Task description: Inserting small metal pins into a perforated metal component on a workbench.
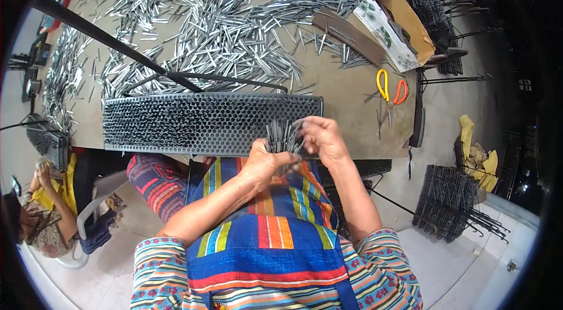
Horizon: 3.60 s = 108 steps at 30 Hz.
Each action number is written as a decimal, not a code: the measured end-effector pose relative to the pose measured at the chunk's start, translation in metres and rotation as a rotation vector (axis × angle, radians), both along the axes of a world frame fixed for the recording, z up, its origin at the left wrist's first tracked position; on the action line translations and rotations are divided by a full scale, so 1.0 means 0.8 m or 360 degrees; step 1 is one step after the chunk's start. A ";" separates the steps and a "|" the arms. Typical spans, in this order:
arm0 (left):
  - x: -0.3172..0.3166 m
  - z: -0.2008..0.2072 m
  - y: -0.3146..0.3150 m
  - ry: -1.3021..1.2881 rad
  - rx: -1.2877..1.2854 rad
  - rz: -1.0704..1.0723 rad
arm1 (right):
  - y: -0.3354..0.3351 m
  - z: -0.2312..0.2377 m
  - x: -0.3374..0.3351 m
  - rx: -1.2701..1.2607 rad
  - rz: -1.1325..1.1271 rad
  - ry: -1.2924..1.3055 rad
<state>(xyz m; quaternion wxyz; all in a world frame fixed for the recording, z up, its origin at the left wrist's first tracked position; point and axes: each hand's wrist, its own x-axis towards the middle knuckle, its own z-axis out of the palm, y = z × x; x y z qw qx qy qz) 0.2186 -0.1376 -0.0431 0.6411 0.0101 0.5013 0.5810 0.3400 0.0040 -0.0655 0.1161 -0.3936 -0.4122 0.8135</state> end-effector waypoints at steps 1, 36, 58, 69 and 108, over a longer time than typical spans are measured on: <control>0.003 0.002 0.002 -0.0033 0.0024 0.0004 | -0.009 -0.005 -0.001 -0.0050 -0.0098 0.0064; 0.006 0.007 -0.057 -0.0185 -0.0177 -0.0038 | 0.040 -0.027 -0.014 0.2439 -0.0341 -0.0408; -0.011 0.001 -0.042 -0.0165 -0.0255 0.0118 | -0.069 0.020 -0.008 0.0602 0.0371 -0.0132; -0.019 0.013 -0.048 -0.0001 -0.0219 0.0051 | -0.086 0.004 -0.010 0.0315 0.0078 -0.0054; -0.032 0.007 -0.036 -0.0156 -0.0299 0.0321 | -0.015 0.000 -0.087 0.2395 0.0221 -0.0461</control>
